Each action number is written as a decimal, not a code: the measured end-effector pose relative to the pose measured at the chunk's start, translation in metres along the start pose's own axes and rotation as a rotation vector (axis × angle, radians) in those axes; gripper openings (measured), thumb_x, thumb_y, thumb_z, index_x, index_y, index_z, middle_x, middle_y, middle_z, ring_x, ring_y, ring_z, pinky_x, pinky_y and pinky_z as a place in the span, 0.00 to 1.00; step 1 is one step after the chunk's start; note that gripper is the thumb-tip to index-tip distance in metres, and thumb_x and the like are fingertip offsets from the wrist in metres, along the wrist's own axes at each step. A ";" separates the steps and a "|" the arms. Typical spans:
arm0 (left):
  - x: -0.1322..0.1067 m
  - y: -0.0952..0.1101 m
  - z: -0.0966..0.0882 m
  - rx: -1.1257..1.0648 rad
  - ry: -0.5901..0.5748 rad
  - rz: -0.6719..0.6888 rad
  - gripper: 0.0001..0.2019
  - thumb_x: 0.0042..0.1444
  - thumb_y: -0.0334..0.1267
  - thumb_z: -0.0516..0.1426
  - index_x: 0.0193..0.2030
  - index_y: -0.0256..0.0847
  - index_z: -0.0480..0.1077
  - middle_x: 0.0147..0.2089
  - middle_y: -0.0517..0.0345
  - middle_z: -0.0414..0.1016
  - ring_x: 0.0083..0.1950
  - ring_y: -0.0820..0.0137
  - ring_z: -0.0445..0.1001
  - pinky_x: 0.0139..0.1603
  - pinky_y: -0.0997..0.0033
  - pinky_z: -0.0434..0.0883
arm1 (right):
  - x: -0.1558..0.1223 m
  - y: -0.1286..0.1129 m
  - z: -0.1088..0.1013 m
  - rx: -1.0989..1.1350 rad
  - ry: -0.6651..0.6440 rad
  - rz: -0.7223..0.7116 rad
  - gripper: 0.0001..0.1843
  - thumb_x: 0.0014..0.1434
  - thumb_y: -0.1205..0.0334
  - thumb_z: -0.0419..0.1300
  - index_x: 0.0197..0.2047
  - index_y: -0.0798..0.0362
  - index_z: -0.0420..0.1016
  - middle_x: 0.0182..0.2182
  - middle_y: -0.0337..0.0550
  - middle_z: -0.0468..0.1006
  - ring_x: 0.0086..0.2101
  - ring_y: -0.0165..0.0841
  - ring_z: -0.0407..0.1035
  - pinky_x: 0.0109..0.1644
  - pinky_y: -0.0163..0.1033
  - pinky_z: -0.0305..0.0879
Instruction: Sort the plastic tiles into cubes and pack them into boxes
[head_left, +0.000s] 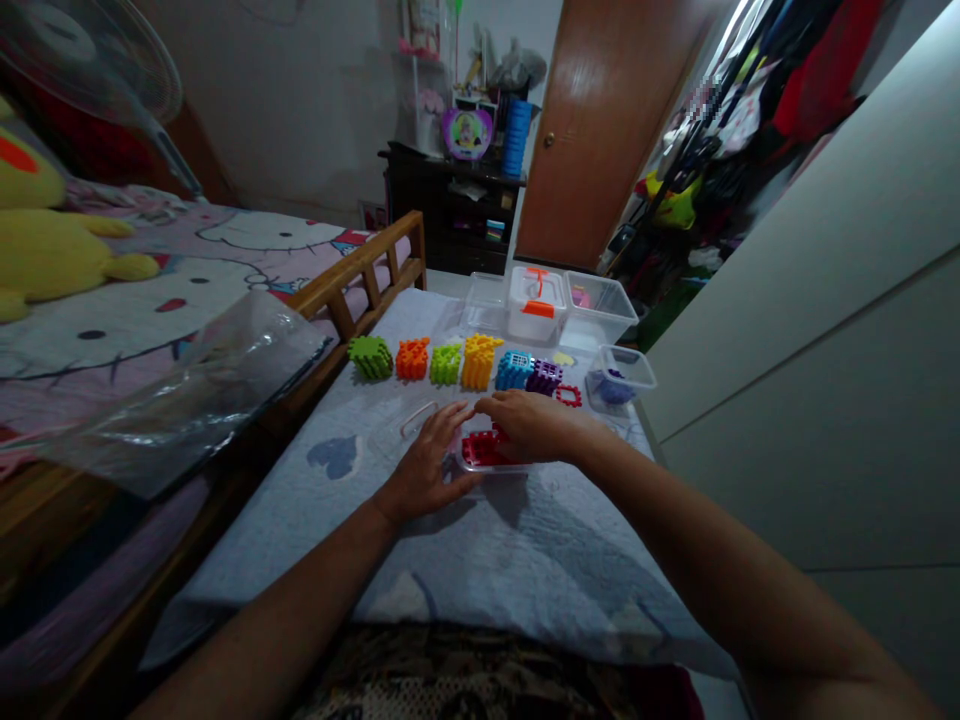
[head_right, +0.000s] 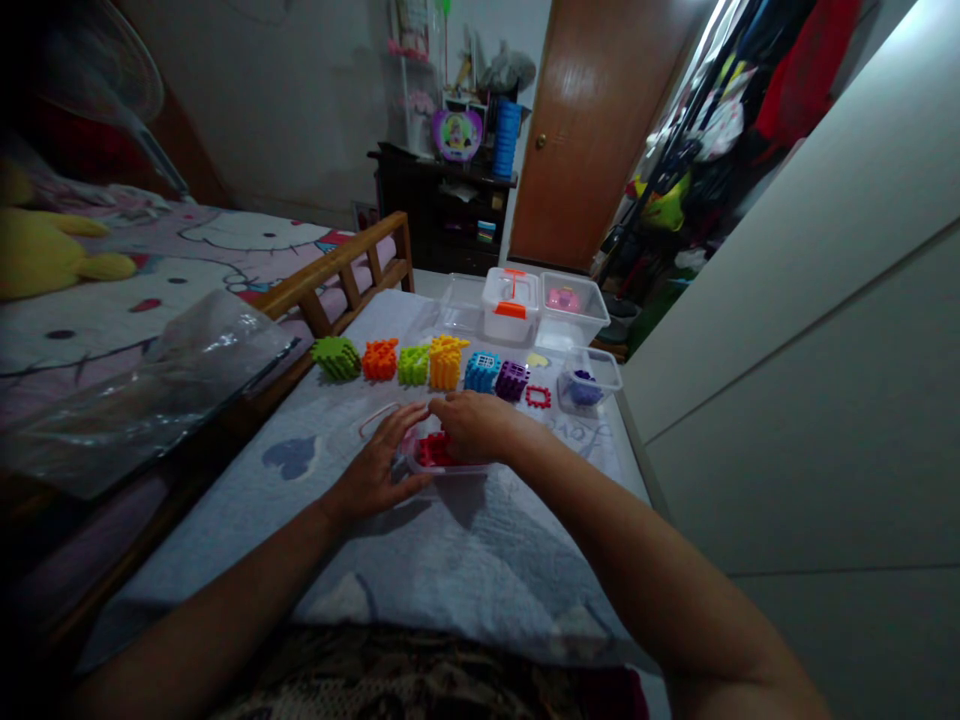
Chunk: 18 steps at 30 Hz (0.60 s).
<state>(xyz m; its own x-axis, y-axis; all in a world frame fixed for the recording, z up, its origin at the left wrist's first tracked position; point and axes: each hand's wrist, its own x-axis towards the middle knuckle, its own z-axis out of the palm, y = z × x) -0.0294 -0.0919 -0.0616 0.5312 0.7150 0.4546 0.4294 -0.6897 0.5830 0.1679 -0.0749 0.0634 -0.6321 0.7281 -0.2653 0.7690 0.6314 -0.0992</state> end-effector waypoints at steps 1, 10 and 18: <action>0.000 0.000 0.000 -0.004 0.003 -0.001 0.39 0.58 0.51 0.60 0.71 0.42 0.49 0.70 0.39 0.56 0.71 0.49 0.56 0.71 0.40 0.54 | 0.002 -0.004 0.000 0.025 0.010 -0.002 0.21 0.59 0.62 0.61 0.55 0.60 0.68 0.49 0.58 0.77 0.49 0.44 0.73 0.50 0.42 0.66; -0.003 -0.005 0.005 -0.092 0.044 -0.042 0.49 0.54 0.48 0.64 0.74 0.41 0.40 0.70 0.37 0.54 0.69 0.48 0.59 0.66 0.43 0.63 | 0.011 -0.004 0.017 0.261 0.126 -0.094 0.29 0.54 0.66 0.63 0.58 0.63 0.62 0.53 0.62 0.74 0.53 0.45 0.70 0.55 0.48 0.66; -0.002 -0.003 0.003 -0.063 0.045 -0.016 0.46 0.56 0.49 0.62 0.73 0.42 0.41 0.70 0.37 0.55 0.70 0.48 0.58 0.67 0.42 0.61 | 0.000 0.010 0.022 0.359 0.255 -0.168 0.29 0.56 0.69 0.60 0.61 0.61 0.62 0.54 0.59 0.74 0.52 0.42 0.70 0.56 0.49 0.66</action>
<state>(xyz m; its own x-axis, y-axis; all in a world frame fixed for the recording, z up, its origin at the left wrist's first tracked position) -0.0298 -0.0919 -0.0662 0.4906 0.7312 0.4739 0.3900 -0.6706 0.6310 0.1777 -0.0743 0.0410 -0.7193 0.6944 0.0227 0.6098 0.6466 -0.4583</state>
